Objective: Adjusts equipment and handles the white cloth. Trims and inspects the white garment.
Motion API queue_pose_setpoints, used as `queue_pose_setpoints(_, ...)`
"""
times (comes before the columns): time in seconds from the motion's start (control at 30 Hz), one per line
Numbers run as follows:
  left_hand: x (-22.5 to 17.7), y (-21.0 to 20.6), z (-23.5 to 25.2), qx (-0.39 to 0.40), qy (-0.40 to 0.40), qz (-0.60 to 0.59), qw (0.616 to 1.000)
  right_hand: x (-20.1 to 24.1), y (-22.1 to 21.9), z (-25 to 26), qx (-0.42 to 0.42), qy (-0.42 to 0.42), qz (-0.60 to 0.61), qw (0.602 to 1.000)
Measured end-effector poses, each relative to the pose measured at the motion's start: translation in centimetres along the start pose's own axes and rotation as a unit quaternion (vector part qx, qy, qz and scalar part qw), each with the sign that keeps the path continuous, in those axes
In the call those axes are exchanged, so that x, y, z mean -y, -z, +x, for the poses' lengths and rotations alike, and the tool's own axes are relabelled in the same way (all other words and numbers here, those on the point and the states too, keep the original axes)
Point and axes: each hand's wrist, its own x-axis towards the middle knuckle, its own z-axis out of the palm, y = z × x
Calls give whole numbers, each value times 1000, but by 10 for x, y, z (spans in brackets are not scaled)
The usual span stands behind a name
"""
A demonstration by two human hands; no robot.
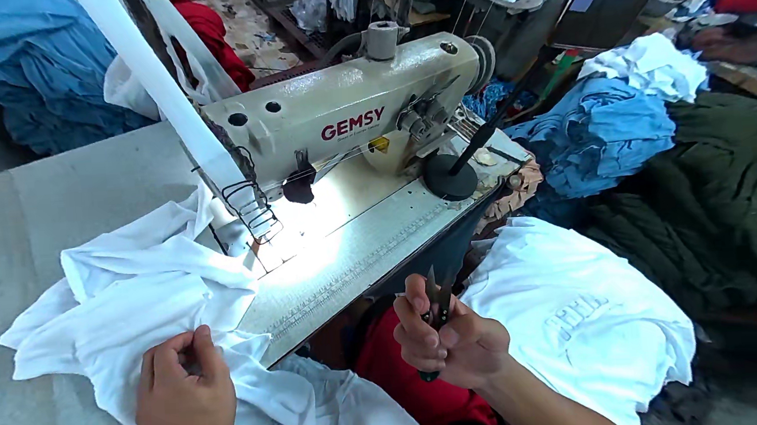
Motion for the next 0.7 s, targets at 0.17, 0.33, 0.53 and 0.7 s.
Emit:
queue_pose_setpoints(0.17,-2,3,0,2,1,5,1000,-2,0,-1,1,3,-8,1000)
queue_pose_setpoints(0.33,1,5,-3,-33,-3,-62,998,-4,-6,-1,-45,-14,-1,999)
queue_pose_setpoints(0.53,-77,30,-60,116,-46,-343,931,-25,6,3,-120,0,-345,931)
queue_pose_setpoints(0.7,-116,9,-102,343,55,-540,767,-40,6,4,-29,-51,-448,892)
